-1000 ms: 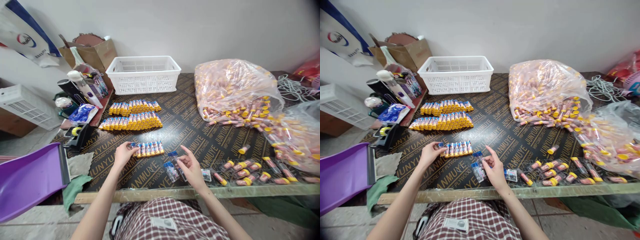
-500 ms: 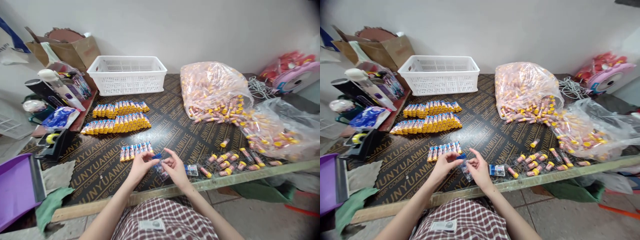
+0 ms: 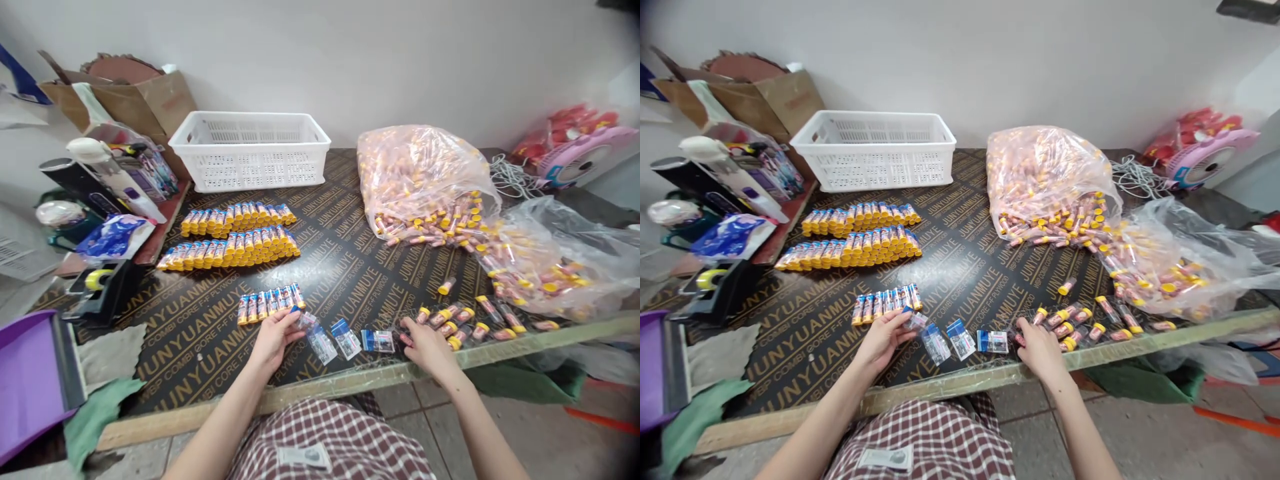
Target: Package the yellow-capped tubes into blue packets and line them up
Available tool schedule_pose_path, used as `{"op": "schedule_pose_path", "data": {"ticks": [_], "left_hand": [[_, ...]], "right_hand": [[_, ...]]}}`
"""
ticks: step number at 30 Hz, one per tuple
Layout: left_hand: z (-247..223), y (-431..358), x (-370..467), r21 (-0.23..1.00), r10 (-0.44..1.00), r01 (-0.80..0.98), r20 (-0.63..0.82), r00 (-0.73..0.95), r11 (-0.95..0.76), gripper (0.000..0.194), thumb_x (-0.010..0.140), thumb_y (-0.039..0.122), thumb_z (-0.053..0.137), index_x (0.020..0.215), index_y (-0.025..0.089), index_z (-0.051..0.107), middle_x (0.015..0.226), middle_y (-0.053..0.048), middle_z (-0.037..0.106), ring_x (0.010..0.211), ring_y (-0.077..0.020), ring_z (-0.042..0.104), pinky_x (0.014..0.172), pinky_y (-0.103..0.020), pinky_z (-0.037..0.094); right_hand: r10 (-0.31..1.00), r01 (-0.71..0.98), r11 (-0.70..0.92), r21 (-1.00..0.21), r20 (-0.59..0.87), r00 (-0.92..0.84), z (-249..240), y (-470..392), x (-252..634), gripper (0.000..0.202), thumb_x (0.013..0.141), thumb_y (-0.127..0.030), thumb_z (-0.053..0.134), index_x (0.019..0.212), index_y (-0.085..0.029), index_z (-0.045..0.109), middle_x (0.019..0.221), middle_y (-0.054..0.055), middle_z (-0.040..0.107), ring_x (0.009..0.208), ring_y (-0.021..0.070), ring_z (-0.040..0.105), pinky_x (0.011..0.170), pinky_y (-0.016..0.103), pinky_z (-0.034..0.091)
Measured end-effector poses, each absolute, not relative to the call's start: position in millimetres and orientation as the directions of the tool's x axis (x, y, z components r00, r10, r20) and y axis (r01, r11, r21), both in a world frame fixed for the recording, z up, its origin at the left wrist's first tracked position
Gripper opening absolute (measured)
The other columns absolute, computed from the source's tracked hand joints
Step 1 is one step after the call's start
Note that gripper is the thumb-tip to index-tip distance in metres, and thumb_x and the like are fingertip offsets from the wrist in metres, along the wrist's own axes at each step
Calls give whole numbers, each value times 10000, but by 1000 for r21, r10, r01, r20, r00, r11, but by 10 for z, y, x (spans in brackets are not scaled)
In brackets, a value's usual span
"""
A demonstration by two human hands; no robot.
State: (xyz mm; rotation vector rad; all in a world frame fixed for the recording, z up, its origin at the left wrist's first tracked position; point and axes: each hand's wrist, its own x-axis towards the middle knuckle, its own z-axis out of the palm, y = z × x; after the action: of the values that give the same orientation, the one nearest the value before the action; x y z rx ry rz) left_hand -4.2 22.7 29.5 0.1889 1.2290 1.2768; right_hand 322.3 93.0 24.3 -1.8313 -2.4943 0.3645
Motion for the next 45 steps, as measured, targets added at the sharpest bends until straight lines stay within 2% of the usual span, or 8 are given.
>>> {"op": "schedule_pose_path", "data": {"ticks": [5, 9, 12, 24, 33, 36, 43, 45], "left_hand": [[294, 264, 12, 675, 777, -657, -592, -212, 335, 231, 577, 235, 805, 714, 110, 668, 669, -45, 705, 586, -130, 648, 550, -226, 541], [284, 262, 27, 680, 754, -677, -593, -284, 281, 284, 551, 283, 828, 694, 89, 678, 640, -46, 693, 533, -111, 616, 541, -223, 533], [288, 250, 30, 674, 724, -702, -600, -340, 230, 315, 544, 312, 833, 703, 86, 683, 647, -44, 692, 511, -96, 597, 553, -227, 532], [368, 197, 91, 744, 755, -642, -525, -393, 183, 314, 565, 347, 814, 670, 94, 660, 651, -31, 665, 573, -98, 594, 587, -218, 519], [476, 195, 103, 724, 836, -663, -475, -276, 192, 500, 527, 210, 842, 958, 165, 594, 722, -5, 685, 613, -115, 625, 602, -232, 511], [501, 180, 66, 725, 880, -621, -461, -115, 299, 450, 550, 237, 834, 942, 131, 640, 764, -43, 695, 633, -123, 632, 626, -237, 505], [569, 91, 172, 732, 896, -549, -438, 76, 404, 318, 642, 367, 770, 797, 98, 701, 705, -57, 680, 584, -114, 596, 597, -230, 475], [571, 78, 198, 732, 890, -539, -448, 79, 417, 330, 618, 356, 787, 794, 91, 700, 697, -59, 673, 578, -119, 594, 576, -229, 470]], "right_hand": [[950, 865, 304, -399, 60, -307, 359, 930, 2969, 272, 840, -220, 480, 1096, -156, 548, 904, 90, 607, 838, 224, 584, 737, 329, 440], [877, 599, 445, -666, 189, -442, 564, 760, 2418, 328, 883, -287, 503, 1201, -212, 530, 977, 67, 589, 886, 192, 584, 809, 323, 469], [835, 442, 483, -756, 246, -492, 604, 560, 2047, 334, 859, -252, 559, 1191, -231, 525, 945, 44, 594, 856, 173, 594, 778, 297, 497], [798, 422, 539, -729, 282, -532, 414, 413, 1800, 326, 832, -140, 551, 1145, -219, 505, 947, 53, 588, 847, 190, 587, 770, 337, 508], [782, 163, 446, -880, 295, -549, 420, 406, 1775, 369, 786, -109, 549, 1129, -238, 503, 1077, 66, 540, 835, 161, 596, 749, 315, 540], [767, 154, 489, -859, 339, -544, 421, 430, 1779, 454, 745, -55, 508, 1153, -254, 496, 1082, 62, 511, 820, 155, 587, 749, 326, 542], [719, 151, 543, -826, 364, -593, 452, 498, 1779, 789, 637, -71, 527, 1370, -254, 301, 1442, 105, 271, 1235, 270, 430, 962, 436, 460], [683, 107, 510, -854, 326, -654, 454, 498, 1784, 816, 624, -63, 508, 1385, -245, 277, 1448, 101, 300, 1276, 266, 403, 1006, 432, 429]]}}
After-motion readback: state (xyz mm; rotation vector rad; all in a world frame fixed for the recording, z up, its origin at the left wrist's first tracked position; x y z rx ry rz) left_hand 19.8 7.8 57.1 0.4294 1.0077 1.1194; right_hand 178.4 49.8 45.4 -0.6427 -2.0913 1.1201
